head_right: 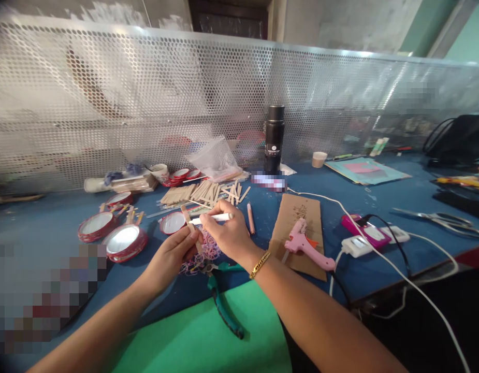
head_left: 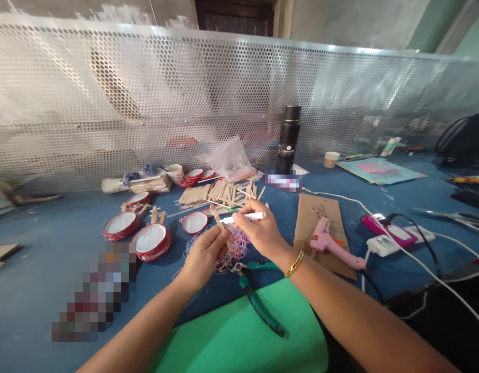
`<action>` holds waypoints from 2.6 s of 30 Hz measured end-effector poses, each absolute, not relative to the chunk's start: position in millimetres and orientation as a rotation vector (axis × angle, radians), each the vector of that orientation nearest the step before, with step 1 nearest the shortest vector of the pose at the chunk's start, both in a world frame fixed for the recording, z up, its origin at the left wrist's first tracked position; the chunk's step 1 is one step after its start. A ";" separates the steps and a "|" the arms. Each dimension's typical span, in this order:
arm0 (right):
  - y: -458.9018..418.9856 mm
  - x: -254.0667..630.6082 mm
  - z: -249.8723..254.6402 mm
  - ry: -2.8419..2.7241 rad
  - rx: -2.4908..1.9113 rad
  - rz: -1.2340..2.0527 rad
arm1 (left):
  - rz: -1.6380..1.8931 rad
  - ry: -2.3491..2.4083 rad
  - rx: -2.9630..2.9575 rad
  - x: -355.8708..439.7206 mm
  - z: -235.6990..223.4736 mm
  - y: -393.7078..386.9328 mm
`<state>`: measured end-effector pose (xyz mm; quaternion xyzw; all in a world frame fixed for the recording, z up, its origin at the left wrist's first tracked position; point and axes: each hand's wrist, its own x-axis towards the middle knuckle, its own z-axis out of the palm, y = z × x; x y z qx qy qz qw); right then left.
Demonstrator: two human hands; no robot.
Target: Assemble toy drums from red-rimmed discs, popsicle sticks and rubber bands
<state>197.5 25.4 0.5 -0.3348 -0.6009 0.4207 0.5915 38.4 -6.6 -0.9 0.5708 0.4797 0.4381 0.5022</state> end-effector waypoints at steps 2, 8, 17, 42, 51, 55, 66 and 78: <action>25.4 197.3 0.4 -1.379 -0.780 0.972 | 1.053 1.165 1.374 38.5 -1.7 -6.3; 26.5 197.2 -0.8 -1.396 -0.774 0.982 | 1.060 1.161 1.381 37.8 -2.4 -5.6; 26.6 197.3 0.1 -1.393 -0.784 0.998 | 1.063 1.152 1.416 37.2 -2.3 -6.0; 28.5 197.9 -0.3 -1.313 -0.782 0.999 | 1.062 1.144 1.427 40.5 -1.5 -8.2; 25.0 197.3 4.2 -1.372 -0.804 0.955 | 1.048 1.134 1.444 39.9 -4.0 -7.7; 24.5 196.7 4.7 -1.370 -0.777 0.975 | 1.049 1.125 1.436 39.0 -7.0 -6.9; 29.3 200.3 2.3 -1.307 -0.818 0.930 | 1.067 1.165 1.456 37.8 -4.2 -6.3; 24.3 195.3 3.1 -1.371 -0.781 0.982 | 1.043 1.145 1.471 41.0 -3.5 -8.0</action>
